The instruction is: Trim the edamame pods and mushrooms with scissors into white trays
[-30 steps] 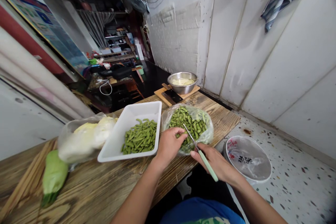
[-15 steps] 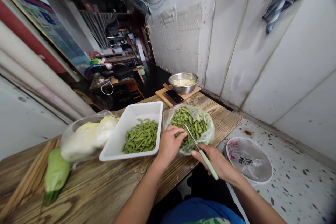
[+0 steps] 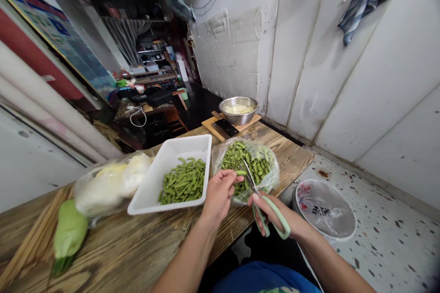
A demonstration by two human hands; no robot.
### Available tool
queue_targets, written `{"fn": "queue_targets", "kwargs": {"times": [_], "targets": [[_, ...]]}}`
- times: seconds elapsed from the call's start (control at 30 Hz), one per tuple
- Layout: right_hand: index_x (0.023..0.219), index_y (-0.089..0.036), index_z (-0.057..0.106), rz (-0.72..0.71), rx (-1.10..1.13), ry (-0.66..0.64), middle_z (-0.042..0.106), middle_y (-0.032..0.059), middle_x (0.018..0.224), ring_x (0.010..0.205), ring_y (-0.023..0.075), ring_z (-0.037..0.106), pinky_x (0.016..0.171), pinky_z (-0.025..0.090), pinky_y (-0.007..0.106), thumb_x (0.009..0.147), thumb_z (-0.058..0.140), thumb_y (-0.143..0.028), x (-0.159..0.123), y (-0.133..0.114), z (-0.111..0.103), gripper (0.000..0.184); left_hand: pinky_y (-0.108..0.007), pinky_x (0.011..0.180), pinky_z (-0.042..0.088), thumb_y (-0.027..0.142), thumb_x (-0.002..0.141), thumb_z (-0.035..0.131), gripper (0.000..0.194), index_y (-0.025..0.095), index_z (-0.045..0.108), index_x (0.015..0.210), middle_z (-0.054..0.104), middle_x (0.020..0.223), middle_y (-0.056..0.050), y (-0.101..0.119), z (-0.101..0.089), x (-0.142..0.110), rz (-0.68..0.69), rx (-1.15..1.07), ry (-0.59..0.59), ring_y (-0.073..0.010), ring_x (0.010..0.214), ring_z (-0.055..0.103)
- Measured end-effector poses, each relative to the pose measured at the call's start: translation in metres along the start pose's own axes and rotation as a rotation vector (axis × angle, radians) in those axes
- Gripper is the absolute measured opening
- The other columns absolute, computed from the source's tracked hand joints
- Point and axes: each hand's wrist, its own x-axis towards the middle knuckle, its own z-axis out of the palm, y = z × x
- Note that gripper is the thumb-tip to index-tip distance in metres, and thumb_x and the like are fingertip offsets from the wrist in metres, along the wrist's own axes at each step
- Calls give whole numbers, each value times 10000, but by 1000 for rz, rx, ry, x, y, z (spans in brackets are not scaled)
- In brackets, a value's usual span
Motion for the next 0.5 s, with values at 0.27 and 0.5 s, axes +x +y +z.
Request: {"fn": "queue_targets", "kwargs": {"times": [0.27, 0.5], "targets": [[901, -195, 488, -47, -36, -4, 556, -45, 584, 437, 112, 536, 471, 401, 232, 868, 404, -808, -5, -11, -2, 620, -162, 423, 167, 326, 583, 834, 383, 162, 508, 702, 755, 729, -68, -5, 6, -15, -11, -27, -24, 7, 397, 262], [973, -187, 514, -64, 1, -30, 534, -54, 577, 425, 126, 545, 469, 397, 247, 868, 353, -826, -4, -13, -1, 668, -160, 424, 174, 307, 600, 813, 349, 160, 504, 669, 739, 726, -61, -4, 5, -17, -44, -28, -84, 1, 406, 294]]}}
